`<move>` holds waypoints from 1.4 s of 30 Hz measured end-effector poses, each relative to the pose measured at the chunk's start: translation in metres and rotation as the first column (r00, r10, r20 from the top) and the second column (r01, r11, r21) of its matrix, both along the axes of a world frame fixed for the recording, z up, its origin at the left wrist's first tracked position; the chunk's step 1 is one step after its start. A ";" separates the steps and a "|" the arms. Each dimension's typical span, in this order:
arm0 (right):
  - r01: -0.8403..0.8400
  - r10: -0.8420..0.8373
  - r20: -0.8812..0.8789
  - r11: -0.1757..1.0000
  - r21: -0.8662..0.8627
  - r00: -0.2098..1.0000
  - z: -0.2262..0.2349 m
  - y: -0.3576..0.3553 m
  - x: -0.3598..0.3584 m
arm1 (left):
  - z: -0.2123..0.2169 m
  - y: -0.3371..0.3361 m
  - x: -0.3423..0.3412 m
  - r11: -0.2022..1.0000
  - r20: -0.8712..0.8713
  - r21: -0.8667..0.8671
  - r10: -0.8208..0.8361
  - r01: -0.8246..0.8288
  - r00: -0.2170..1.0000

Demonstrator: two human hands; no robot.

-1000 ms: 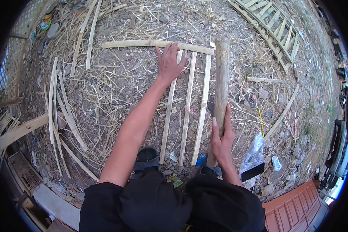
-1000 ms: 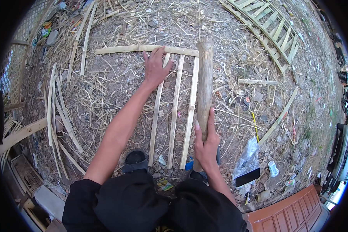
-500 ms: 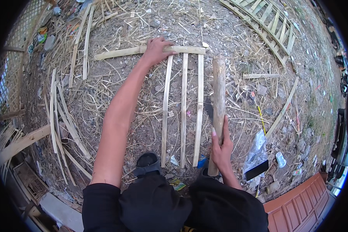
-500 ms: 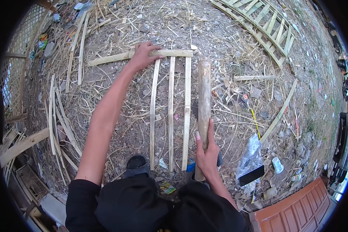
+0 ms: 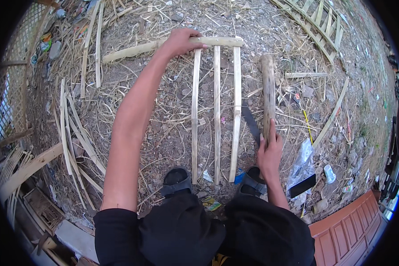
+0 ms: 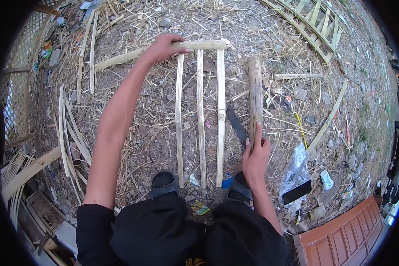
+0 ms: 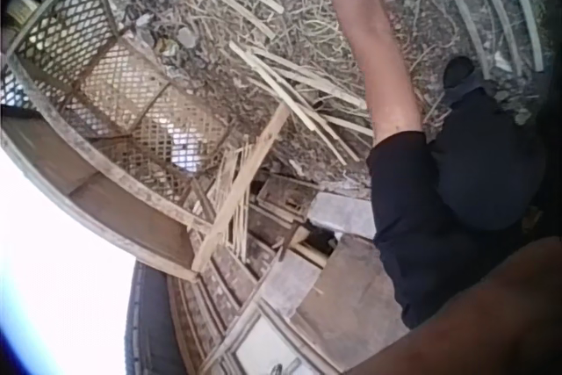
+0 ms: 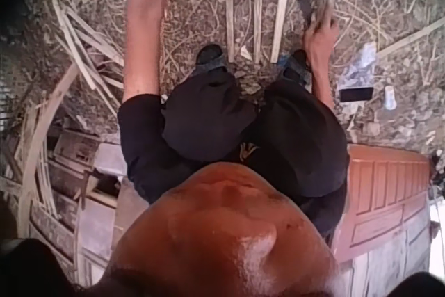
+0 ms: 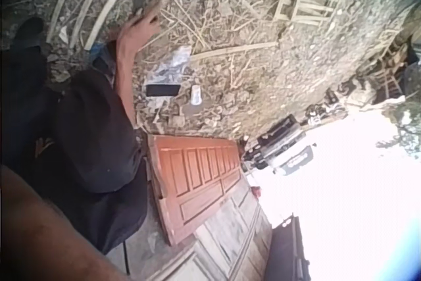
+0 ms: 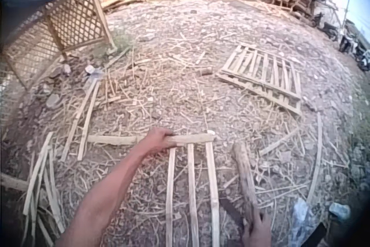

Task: The person assembles pieces of a bamboo frame by hammering wooden pegs into pre-drilled holes using a wooden mallet.

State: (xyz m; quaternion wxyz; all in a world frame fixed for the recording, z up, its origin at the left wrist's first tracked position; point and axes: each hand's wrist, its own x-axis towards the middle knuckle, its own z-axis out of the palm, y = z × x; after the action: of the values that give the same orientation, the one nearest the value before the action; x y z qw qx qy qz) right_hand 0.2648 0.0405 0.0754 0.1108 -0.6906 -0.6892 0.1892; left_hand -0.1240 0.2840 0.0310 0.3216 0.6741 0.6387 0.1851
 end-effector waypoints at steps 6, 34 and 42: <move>-0.374 0.372 -0.222 0.927 0.035 0.901 0.026 -0.002 -0.075 | -0.015 0.004 -0.010 0.991 -0.076 0.135 -0.013 0.023 0.997; -0.528 0.396 -0.434 0.815 -0.241 0.809 -0.032 -0.031 -0.132 | -0.034 0.000 -0.005 0.998 -0.143 0.058 -0.020 0.029 0.990; -0.526 0.371 -0.468 0.811 -0.258 0.802 -0.039 -0.033 -0.133 | -0.048 -0.016 -0.002 0.993 -0.246 0.113 -0.013 0.042 0.969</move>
State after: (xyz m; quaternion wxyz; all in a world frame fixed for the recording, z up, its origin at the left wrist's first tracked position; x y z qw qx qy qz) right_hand 0.1319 0.0070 0.0367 0.0650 -0.4588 -0.7488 0.4739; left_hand -0.1257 0.2680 -0.0170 0.2027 0.7183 0.6521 0.1331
